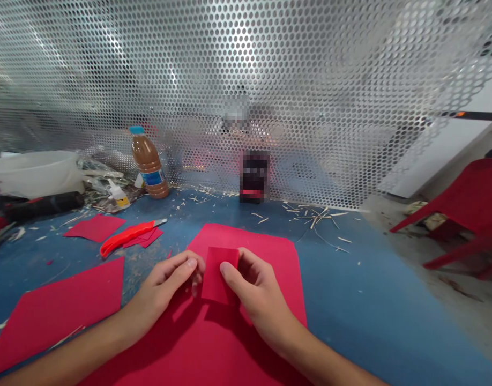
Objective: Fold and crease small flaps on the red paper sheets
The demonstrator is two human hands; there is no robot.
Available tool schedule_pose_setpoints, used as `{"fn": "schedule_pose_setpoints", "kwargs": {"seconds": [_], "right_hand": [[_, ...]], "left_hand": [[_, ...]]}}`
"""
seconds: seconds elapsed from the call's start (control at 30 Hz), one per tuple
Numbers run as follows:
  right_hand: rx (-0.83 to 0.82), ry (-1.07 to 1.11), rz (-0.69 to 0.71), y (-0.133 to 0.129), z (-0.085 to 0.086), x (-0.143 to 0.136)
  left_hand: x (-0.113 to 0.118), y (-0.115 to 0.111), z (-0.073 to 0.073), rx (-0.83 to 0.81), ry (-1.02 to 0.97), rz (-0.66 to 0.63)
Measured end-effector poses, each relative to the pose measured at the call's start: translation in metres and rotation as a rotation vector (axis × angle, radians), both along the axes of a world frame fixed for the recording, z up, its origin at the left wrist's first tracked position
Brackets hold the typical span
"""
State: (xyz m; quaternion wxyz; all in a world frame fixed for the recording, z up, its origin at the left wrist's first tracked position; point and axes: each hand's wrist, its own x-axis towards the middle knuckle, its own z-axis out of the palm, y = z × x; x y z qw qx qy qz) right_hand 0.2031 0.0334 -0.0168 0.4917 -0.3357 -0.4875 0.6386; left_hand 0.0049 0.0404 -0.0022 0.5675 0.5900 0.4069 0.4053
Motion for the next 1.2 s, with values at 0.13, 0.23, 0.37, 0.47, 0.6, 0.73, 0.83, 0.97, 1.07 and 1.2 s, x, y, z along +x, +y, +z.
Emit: {"fn": "schedule_pose_setpoints", "kwargs": {"seconds": [0.13, 0.23, 0.37, 0.47, 0.6, 0.73, 0.83, 0.97, 1.07, 1.2], "right_hand": [[-0.008, -0.011, -0.005, -0.0008, 0.0020, -0.0002], [-0.016, -0.015, -0.001, -0.0017, 0.0027, 0.0001], [-0.020, -0.028, -0.009, -0.0022, 0.0017, 0.0012], [-0.023, -0.026, -0.008, -0.0022, 0.0011, 0.0016], [-0.028, -0.004, -0.002, -0.0018, 0.0015, 0.0011], [-0.029, -0.008, -0.009, -0.0014, 0.0026, 0.0008], [-0.023, -0.022, -0.016, -0.0017, 0.0037, 0.0010], [-0.023, -0.028, -0.017, -0.0019, 0.0039, 0.0013], [-0.018, -0.020, -0.017, -0.0015, 0.0028, 0.0013], [-0.019, -0.025, -0.014, -0.0009, 0.0021, 0.0012]], "left_hand": [[0.0001, -0.0015, 0.0018, 0.028, 0.021, -0.024], [0.0001, -0.0027, 0.0032, 0.035, 0.040, -0.031], [-0.0005, -0.0028, 0.0033, 0.045, 0.080, -0.038], [-0.0008, -0.0022, 0.0029, 0.046, 0.100, -0.041], [-0.0009, -0.0017, 0.0034, 0.052, 0.110, -0.050], [-0.0012, -0.0019, 0.0036, 0.058, 0.112, -0.046], [-0.0011, -0.0020, 0.0036, 0.054, 0.118, -0.044], [-0.0007, -0.0021, 0.0046, 0.054, 0.138, -0.048], [-0.0009, -0.0022, 0.0050, 0.067, 0.151, -0.050], [-0.0016, -0.0030, 0.0002, 0.068, 0.153, -0.053]]}}
